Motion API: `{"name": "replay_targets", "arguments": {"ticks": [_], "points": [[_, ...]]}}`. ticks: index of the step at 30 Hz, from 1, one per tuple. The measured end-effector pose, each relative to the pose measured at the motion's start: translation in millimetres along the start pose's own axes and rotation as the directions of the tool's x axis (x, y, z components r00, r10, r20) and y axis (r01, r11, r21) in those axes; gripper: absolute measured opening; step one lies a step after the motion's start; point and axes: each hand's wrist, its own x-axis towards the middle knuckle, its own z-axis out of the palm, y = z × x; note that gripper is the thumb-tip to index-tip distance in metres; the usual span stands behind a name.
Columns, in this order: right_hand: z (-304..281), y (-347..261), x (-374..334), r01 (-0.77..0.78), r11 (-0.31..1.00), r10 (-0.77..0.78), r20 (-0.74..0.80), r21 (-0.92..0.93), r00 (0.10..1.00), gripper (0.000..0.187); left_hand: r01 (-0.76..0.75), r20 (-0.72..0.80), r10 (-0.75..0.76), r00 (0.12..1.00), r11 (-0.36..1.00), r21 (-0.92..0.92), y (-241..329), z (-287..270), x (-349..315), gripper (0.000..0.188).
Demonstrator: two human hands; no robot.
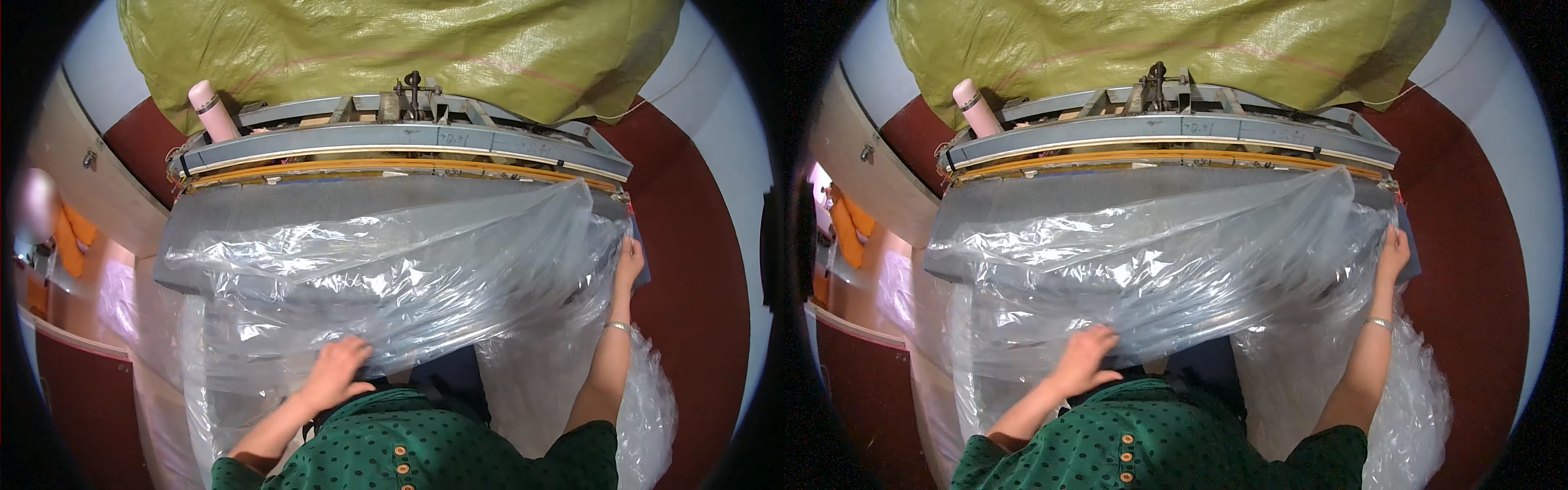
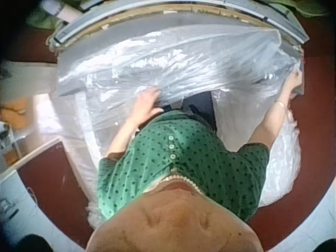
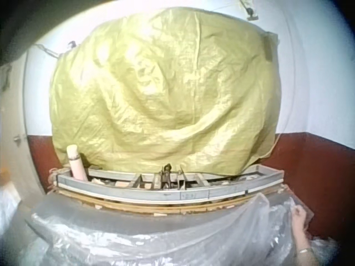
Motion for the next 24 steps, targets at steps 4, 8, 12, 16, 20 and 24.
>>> {"name": "replay_targets", "arguments": {"ticks": [4, 8, 12, 16, 20, 24], "points": [[12, -84, 19, -0.037, 0.937, 0.032, 0.021, 0.348, 0.999, 0.02, 0.114, 0.025, -0.112, 0.993, 0.99, -0.089, -35, 40, -27, 0.012], [2, -191, 23, -0.094, 0.815, -0.024, 0.196, 0.571, 0.98, 0.017, 0.663, 0.015, -0.715, 0.699, 0.639, -0.39, -76, -54, -34, 0.022], [-5, -303, -1, -0.107, 0.743, -0.276, 0.448, 0.661, 0.85, 0.019, -0.089, -0.342, -0.925, 0.166, 0.332, -0.939, -207, -147, -104, 0.029], [5, -373, -39, -0.017, 0.681, -0.54, 0.518, 0.732, 0.664, 0.018, 0.326, -0.819, -0.56, -0.125, 0.757, -0.567, -273, -188, -168, 0.033], [9, -397, -57, -0.04, 0.685, -0.558, 0.559, 0.727, 0.613, 0.018, 0.16, -0.795, -0.438, 0.419, 0.898, -0.411, -85, -215, -13, 0.03], [9, -423, -73, -0.039, 0.649, -0.628, 0.563, 0.76, 0.538, 0.015, -0.235, -0.526, 0.163, 0.834, 0.97, -0.071, 2, -209, 62, 0.039]]}}
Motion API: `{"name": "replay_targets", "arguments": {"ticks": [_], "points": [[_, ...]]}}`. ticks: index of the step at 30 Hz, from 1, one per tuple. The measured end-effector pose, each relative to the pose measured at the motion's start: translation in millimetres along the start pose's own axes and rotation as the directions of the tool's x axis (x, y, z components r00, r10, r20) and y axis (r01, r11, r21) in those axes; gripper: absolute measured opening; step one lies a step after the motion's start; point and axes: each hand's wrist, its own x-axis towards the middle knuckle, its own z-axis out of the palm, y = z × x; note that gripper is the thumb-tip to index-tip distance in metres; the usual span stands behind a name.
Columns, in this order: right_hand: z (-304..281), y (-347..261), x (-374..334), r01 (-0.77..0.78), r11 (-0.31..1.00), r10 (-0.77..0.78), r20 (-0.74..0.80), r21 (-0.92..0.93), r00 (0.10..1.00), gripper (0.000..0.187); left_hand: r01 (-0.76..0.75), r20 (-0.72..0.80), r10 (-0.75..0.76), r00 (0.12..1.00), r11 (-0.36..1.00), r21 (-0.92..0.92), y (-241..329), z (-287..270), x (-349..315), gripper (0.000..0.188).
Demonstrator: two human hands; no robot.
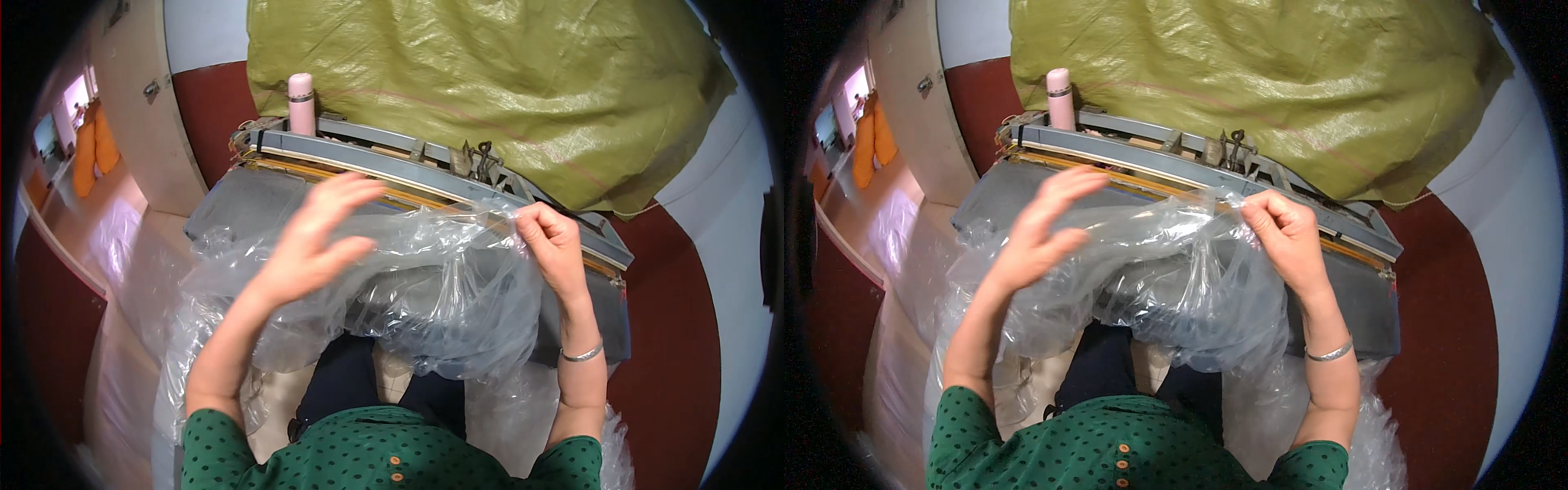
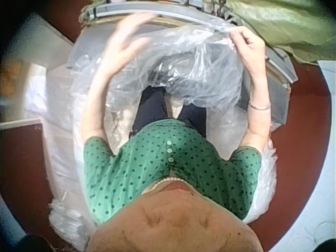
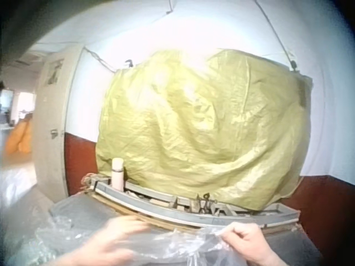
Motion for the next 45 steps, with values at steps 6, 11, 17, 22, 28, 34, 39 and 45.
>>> {"name": "replay_targets", "arguments": {"ticks": [6, 11, 17, 22, 28, 34, 39, 45], "points": [[22, -8, 0, 0.008, 1.0, -0.009, 0.11, 0.017, 0.994, 0.011, 0.218, 0.085, -0.201, 0.976, 0.875, -0.433, -3, 67, 43, 0.018], [32, -11, 5, -0.109, 0.985, 0.086, 0.168, 0.134, 0.982, 0.015, 0.28, 0.041, -0.304, 0.952, 0.806, -0.521, 0, 71, 34, 0.01], [64, -11, 9, -0.217, 0.909, 0.129, 0.254, 0.356, 0.958, 0.018, 0.161, -0.189, -0.192, 0.963, 0.972, -0.169, 8, 68, 25, 0.012], [78, 23, 12, -0.176, 0.927, 0.081, 0.282, 0.33, 0.956, 0.013, 0.283, 0.021, -0.29, 0.957, 0.912, -0.296, -4, 64, 14, 0.012], [-4, 127, -29, -0.181, 0.762, 0.413, -0.252, 0.622, 0.875, 0.019, 0.592, 0.809, -0.021, 0.587, 0.693, -0.411, -9, 36, -55, 0.019], [-260, 260, -283, -0.628, 0.732, 0.088, -0.876, -0.266, 0.474, 0.02, 0.762, 0.95, -0.305, 0.065, 0.63, 0.15, -78, -6, -173, 0.018], [-339, 214, -463, -0.826, 0.451, 0.015, -0.923, -0.337, 0.384, 0.018, 0.869, 0.594, -0.803, 0.043, 0.323, 0.374, -174, -148, -263, 0.018], [-343, 216, -417, -0.872, 0.299, 0.129, -0.889, -0.387, 0.439, 0.022, 0.495, -0.448, -0.21, 0.869, 0.332, 0.803, -183, -226, -75, 0.011]]}}
